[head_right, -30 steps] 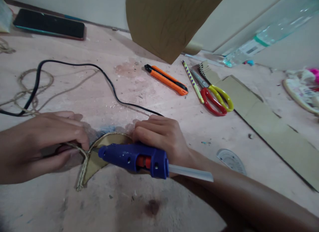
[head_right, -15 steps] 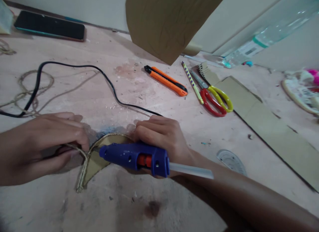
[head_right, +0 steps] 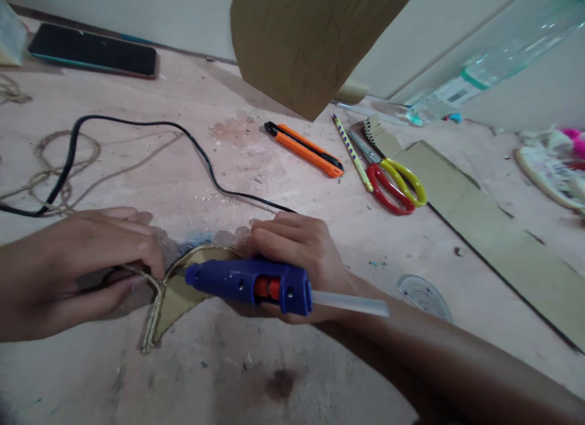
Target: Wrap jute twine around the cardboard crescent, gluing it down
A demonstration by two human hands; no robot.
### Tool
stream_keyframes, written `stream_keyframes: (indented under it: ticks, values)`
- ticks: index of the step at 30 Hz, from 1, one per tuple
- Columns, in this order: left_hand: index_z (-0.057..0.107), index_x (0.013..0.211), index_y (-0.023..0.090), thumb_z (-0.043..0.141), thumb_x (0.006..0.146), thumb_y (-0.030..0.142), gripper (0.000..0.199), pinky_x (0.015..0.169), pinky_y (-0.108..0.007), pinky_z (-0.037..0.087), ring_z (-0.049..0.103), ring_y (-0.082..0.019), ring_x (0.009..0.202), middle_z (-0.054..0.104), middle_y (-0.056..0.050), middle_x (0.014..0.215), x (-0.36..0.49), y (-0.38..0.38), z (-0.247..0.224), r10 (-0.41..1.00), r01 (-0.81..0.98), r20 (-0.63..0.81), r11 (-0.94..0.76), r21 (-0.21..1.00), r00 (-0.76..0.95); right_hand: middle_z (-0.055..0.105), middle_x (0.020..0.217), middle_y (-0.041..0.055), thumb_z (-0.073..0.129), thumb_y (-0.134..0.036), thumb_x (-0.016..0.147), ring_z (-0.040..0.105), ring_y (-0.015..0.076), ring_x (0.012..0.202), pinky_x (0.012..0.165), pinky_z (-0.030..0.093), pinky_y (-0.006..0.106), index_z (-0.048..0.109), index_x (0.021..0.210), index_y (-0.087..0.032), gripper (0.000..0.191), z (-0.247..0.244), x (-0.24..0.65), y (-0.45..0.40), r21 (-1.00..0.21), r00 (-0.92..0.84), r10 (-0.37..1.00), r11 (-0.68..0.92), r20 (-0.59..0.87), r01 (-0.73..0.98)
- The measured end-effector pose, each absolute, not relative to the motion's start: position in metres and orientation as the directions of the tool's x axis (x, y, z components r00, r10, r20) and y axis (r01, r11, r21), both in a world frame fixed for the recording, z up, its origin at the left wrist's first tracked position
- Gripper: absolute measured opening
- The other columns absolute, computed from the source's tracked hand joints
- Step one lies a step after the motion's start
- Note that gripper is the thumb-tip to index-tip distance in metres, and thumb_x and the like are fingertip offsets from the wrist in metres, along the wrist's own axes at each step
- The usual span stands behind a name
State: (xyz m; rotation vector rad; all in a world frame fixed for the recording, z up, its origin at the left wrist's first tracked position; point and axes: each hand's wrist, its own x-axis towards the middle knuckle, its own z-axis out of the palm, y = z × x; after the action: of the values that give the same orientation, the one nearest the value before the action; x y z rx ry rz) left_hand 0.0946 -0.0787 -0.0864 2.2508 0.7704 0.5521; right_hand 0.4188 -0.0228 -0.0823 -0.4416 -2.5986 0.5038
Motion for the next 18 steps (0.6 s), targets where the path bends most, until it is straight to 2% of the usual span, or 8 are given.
stream_keyframes:
  ticks: [7,18]
  values:
    - [0.063,0.103,0.026,0.05,0.11,0.011,0.021,0.079,-0.031,0.038,0.056,-0.018,0.081,0.067,0.006,0.083,0.0958,-0.0792,-0.0876,0.662,0.369,0.177,-0.597,0.712,0.728,0.067,0.08,0.0016,0.04,-0.062,0.119,0.057,0.0178,0.064,0.06,0.046,0.036,0.056,0.098,-0.026,0.045,-0.0834,0.4191,-0.0265,-0.479,-0.819,0.451,0.84,0.355,0.254]
    - [0.061,0.103,0.027,0.048,0.112,0.013,0.02,0.083,-0.03,0.04,0.059,-0.015,0.079,0.065,0.008,0.082,0.0963,-0.0777,-0.0866,0.641,0.345,0.209,-0.626,0.699,0.738,0.064,0.077,-0.0003,0.039,-0.063,0.119,0.055,0.0168,0.062,0.059,0.043,0.035,0.052,0.098,-0.027,0.043,-0.0854,0.4186,-0.0256,-0.478,-0.798,0.465,0.839,0.383,0.259]
